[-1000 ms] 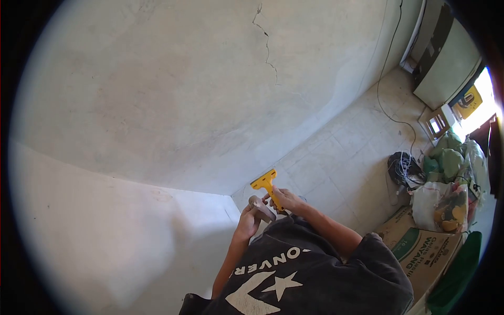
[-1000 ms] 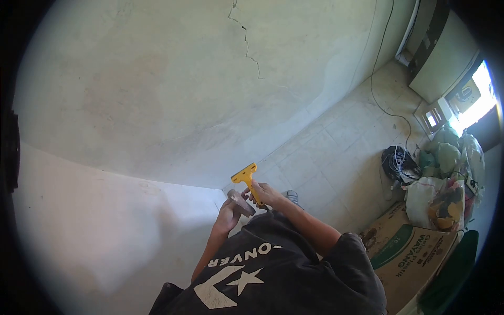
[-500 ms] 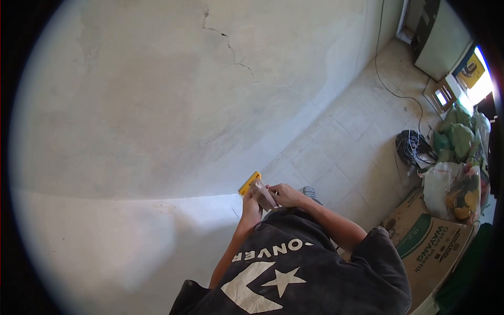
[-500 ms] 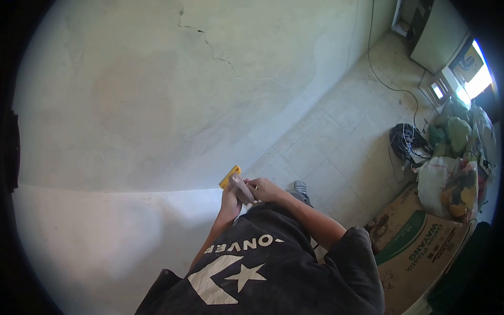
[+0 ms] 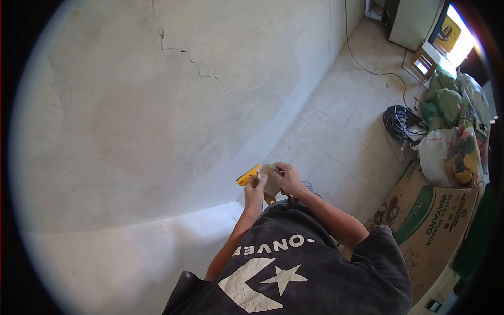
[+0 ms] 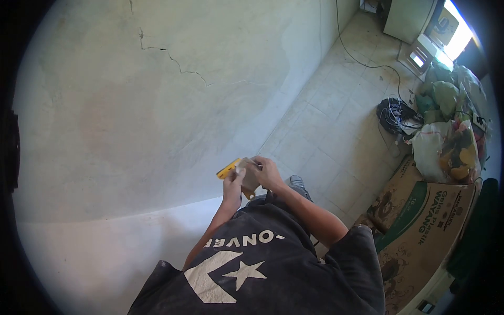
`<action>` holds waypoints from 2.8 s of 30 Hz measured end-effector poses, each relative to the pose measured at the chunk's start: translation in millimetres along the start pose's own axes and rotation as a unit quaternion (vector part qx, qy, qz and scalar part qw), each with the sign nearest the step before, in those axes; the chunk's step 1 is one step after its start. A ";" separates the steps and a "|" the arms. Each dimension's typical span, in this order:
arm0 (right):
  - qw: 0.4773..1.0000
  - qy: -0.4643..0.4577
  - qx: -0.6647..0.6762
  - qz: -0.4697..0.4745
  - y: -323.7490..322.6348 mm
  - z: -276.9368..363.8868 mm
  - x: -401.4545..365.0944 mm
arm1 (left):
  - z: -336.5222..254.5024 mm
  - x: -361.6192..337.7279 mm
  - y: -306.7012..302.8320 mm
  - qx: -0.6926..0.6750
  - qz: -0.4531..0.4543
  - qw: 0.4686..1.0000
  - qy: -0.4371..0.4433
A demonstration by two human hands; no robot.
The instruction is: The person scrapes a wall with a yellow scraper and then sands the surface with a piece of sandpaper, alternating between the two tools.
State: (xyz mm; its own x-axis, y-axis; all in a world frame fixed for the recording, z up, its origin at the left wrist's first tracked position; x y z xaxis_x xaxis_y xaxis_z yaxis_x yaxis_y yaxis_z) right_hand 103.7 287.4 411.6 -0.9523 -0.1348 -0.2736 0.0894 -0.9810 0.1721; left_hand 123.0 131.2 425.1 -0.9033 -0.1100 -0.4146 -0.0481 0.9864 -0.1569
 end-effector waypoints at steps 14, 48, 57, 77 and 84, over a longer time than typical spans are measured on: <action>0.939 -0.196 -0.254 -0.125 12.1 -1.8 8.3 | 50.3 58.0 -21.6 0.162 0.039 0.979 -0.114; 0.643 0.092 0.728 -0.218 52.8 -253.0 111.9 | 205.8 263.9 -106.0 0.378 0.350 0.854 -0.076; 0.873 0.140 0.384 -0.265 64.7 -330.4 199.5 | 353.3 278.9 -122.0 0.602 0.500 0.616 0.088; 0.905 -0.059 0.287 -0.309 104.2 -313.1 394.8 | 352.1 312.3 -71.9 0.749 0.445 0.491 0.018; 0.923 -0.057 0.253 -0.283 108.9 -298.6 388.1 | 351.8 305.8 -79.2 0.730 0.455 0.507 0.057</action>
State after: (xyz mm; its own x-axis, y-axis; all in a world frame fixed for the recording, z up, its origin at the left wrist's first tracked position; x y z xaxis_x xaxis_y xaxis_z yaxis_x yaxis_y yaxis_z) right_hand -169.2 86.7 41.6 -0.8314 0.4238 -0.3595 -0.5530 -0.6950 0.4596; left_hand 0.5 -23.4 -4.6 -0.2909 0.3992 -0.8695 0.7021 -0.5282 -0.4775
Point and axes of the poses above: each hand's wrist, its own x-axis towards the middle knuckle, its own y-axis out of the palm, z = x × y, the point moved 1 cm from there along x, towards the middle knuckle, and after that the axes turned 12 degrees about x, right-handed, at the moved point
